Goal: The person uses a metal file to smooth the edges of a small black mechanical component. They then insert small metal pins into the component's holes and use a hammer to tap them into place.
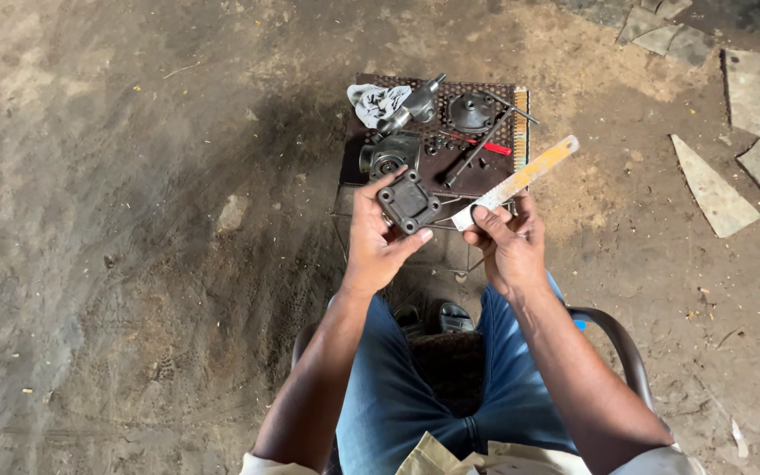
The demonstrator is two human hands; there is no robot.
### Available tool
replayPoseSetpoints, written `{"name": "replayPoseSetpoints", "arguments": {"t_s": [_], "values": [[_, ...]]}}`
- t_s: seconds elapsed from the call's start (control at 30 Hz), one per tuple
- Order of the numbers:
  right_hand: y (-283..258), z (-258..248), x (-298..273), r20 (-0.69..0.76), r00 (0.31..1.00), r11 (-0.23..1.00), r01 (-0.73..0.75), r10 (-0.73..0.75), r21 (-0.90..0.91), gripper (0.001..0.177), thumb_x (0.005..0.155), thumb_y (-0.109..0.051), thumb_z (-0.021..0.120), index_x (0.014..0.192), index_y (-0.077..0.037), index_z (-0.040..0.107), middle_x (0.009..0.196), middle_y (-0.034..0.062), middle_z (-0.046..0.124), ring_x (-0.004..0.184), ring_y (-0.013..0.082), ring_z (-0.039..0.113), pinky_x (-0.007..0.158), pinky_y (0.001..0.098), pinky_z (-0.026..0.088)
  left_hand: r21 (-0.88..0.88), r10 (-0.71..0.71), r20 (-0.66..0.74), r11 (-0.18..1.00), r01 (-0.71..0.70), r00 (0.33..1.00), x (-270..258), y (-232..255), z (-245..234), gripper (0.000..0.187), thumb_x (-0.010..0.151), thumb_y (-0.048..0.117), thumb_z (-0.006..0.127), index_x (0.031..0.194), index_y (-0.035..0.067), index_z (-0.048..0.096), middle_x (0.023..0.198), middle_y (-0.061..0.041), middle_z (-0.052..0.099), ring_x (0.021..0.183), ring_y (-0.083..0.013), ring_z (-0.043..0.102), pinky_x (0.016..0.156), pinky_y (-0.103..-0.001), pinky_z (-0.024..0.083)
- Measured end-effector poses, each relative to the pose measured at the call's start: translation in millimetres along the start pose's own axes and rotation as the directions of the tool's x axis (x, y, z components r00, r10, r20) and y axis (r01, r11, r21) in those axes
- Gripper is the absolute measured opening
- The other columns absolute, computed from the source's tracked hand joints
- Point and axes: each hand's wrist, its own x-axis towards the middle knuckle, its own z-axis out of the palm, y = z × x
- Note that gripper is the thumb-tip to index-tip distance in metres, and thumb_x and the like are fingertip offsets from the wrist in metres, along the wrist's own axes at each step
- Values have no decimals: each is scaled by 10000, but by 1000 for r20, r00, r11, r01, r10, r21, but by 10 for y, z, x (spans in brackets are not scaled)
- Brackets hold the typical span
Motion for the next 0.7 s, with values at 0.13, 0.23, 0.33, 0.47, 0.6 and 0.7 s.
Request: {"name": "replayPoseSetpoints", "arguments": {"t_s": [0.13,0.23,0.33,0.47,0.6,0.7], "values": [[51,71,-2,-6,998,995,64,-65,-73,467,942,46,693,1339,-88,487,951,50,695,777,161,701,635,296,600,-41,0,43,999,2,999,-26,-24,34,814,865,-137,757,1526,14,307,1570,-162,455,1361,-197,560,1166,-368,500],[89,126,-21,-11,997,992,81,-83,-97,451,953,46,693,1341,-79,500,954,44,697,766,148,685,645,294,600,-22,16,49,1000,-15,999,-35,-22,54,799,873,-148,739,1524,20,308,1607,-159,425,1398,-201,533,1189,-373,478],[117,152,-38,-22,995,989,99,-102,-114,441,959,41,684,1337,-84,493,933,45,697,762,147,687,638,294,601,-7,28,55,1000,-27,998,-50,-14,42,792,885,-161,719,1531,31,304,1619,-158,416,1415,-208,524,1210,-377,465],[81,126,-28,-18,991,970,124,-131,-210,424,941,45,677,1297,-77,480,942,38,697,774,152,704,614,311,611,-28,34,60,999,-33,998,-42,-7,35,786,884,-173,693,1532,42,303,1640,-159,394,1449,-218,504,1231,-382,454],[8,105,7,-18,981,960,187,-195,-206,406,967,42,692,1292,-69,477,959,53,715,774,156,696,650,298,596,-56,42,54,998,-39,998,-24,4,28,764,898,-181,682,1530,39,313,1666,-156,372,1467,-220,487,1241,-387,441],[14,120,22,32,976,953,215,-213,-215,447,951,38,703,1323,-75,482,925,44,698,755,147,682,654,291,596,-43,50,79,998,-47,996,-26,-7,25,786,889,-184,680,1541,42,304,1657,-154,380,1498,-220,461,1260,-390,423]]}}
